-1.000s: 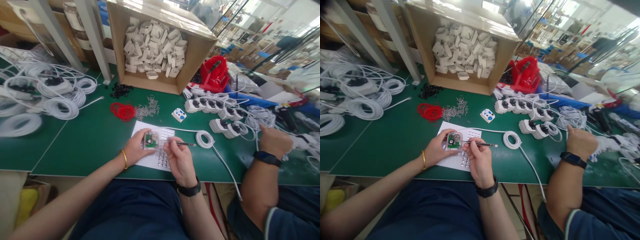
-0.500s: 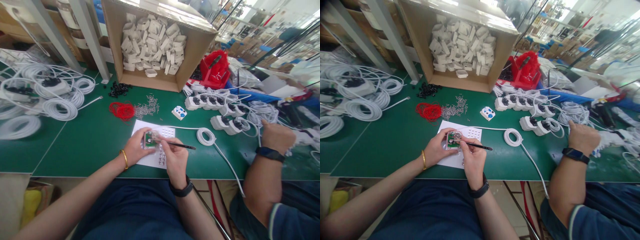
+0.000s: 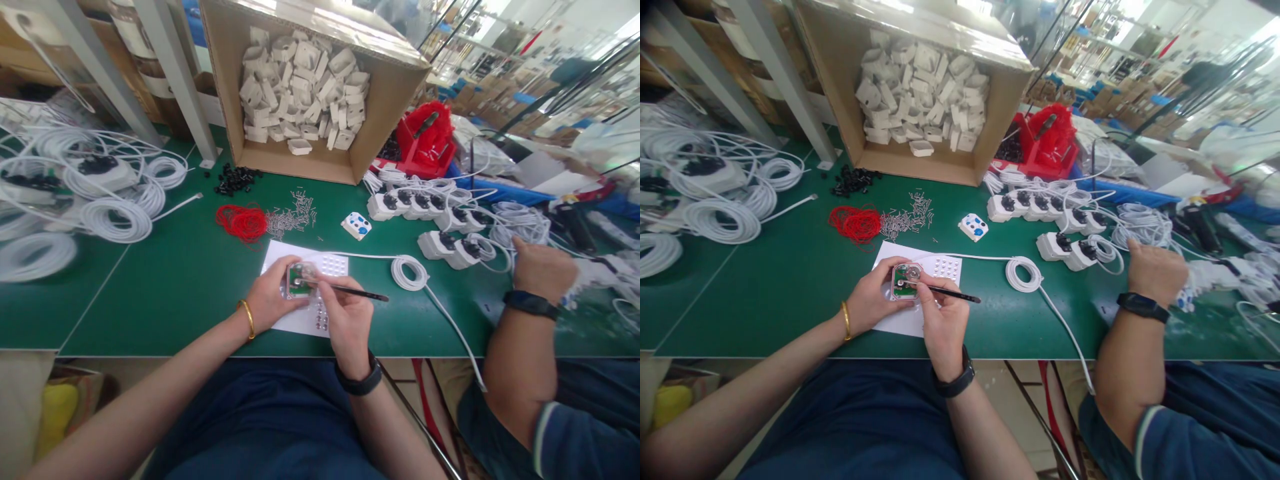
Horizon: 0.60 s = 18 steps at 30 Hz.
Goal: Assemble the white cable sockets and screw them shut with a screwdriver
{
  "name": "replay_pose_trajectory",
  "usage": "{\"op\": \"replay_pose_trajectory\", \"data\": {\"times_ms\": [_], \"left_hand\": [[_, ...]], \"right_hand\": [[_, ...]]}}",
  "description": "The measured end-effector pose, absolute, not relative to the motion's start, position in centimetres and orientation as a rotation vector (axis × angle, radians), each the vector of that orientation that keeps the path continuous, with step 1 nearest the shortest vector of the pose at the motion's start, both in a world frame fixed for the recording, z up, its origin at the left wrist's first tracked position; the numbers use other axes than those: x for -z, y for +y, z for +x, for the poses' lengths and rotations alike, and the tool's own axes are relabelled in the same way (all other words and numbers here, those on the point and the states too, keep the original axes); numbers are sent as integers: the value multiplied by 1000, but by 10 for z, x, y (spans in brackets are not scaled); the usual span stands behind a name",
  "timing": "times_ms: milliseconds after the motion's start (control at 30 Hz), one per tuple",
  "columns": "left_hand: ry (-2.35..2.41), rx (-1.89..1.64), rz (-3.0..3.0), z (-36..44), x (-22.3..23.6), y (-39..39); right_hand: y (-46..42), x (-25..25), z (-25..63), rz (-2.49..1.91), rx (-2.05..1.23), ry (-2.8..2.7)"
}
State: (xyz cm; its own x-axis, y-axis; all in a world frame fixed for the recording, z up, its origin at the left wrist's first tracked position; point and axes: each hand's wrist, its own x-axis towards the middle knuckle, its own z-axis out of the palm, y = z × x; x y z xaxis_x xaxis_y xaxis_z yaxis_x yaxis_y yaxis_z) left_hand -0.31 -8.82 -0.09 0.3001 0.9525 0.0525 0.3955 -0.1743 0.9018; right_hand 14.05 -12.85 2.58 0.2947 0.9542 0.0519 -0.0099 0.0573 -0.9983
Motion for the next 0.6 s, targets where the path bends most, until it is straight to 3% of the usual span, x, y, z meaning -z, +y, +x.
{"op": "replay_pose_trajectory", "data": {"times_ms": [600], "left_hand": [[1216, -903, 1716, -7, 8, -90]], "right_hand": [[-130, -35, 135, -1263, -777, -1124]]}}
